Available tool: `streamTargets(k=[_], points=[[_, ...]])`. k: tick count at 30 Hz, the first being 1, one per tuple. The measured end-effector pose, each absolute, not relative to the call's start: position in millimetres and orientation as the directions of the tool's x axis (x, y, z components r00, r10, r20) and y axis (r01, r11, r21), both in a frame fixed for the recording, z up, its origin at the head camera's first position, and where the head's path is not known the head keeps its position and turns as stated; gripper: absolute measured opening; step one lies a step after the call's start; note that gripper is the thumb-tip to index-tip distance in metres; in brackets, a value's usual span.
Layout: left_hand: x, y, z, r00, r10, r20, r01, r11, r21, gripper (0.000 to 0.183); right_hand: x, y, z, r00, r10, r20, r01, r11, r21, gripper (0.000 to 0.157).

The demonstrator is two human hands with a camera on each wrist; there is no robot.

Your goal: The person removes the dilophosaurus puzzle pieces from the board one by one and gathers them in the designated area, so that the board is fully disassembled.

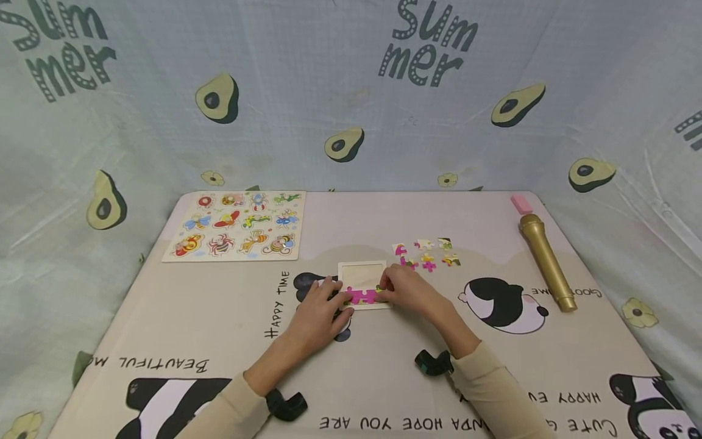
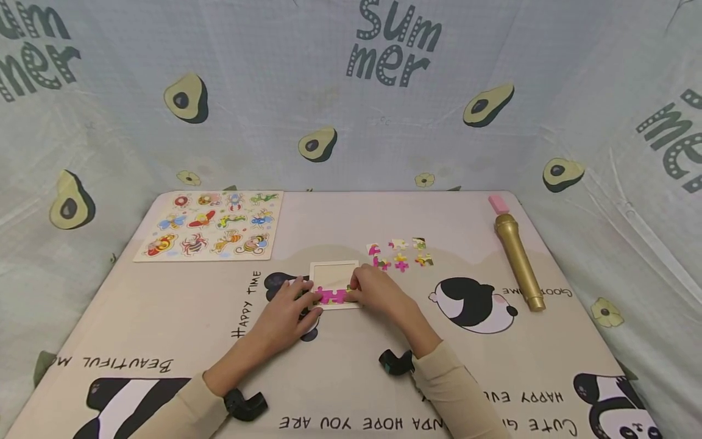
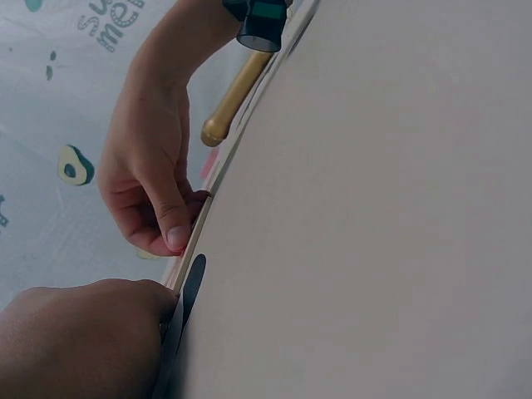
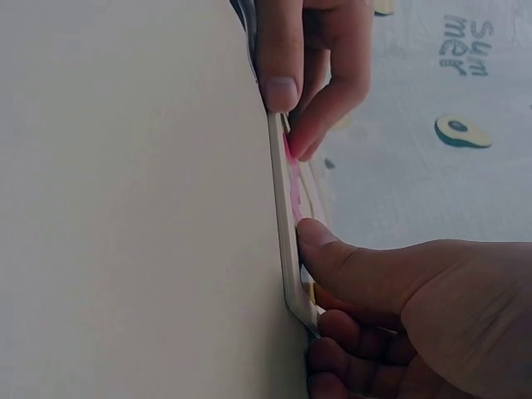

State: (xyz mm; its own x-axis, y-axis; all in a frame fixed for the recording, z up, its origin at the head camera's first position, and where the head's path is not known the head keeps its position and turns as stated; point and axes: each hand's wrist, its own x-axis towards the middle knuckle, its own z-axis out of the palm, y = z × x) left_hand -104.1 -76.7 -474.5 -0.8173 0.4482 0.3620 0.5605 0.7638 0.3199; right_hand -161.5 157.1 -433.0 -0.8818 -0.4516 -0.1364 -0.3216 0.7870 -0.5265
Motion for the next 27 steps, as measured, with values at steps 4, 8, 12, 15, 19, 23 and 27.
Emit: streamTargets(k=[4,8,12,15,19,23,27], points=[[-104.1,-77.0,-474.2,-0.817,0.447,0.365,0.561,0.764,0.319,0.03,-162.5,156.9,-434.5,-0.881,-0.45,-0.144,-0.317,0.789,-0.527,0.022],[-104.0,-76.7,-474.2,-0.817,0.448,0.363,0.561,0.763,0.321,0.03,-161.6,157.2,-434.1,-0.881,-0.445,-0.159,-0.3,0.787,-0.539,0.023],[-103.9,-76.4,-474.8,-0.825,0.448,0.345,0.551,0.772,0.317,0.03,-160.7,157.3,-433.4,-0.88,-0.447,-0.161,-0.299,0.783,-0.545,0.023],[-104.0,-76.3,-475.0,-0.832,0.445,0.33,0.543,0.776,0.32,0.03,-160.4,157.0,-432.6,-0.879,-0.447,-0.164,-0.295,0.782,-0.549,0.024],[-104.1,-76.1,-474.6,-0.838,0.441,0.32,0.535,0.778,0.328,0.031,-160.8,157.5,-432.9,-0.875,-0.455,-0.165,-0.301,0.779,-0.55,0.024],[-103.8,-75.9,-475.0,-0.842,0.436,0.317,0.53,0.779,0.337,0.033,-161.1,158.3,-434.3,-0.874,-0.458,-0.161,-0.305,0.776,-0.552,0.024],[-103.5,-75.8,-474.8,-0.844,0.435,0.314,0.527,0.779,0.339,0.033,-160.6,158.4,-433.7,-0.874,-0.457,-0.165,-0.304,0.779,-0.548,0.024]])
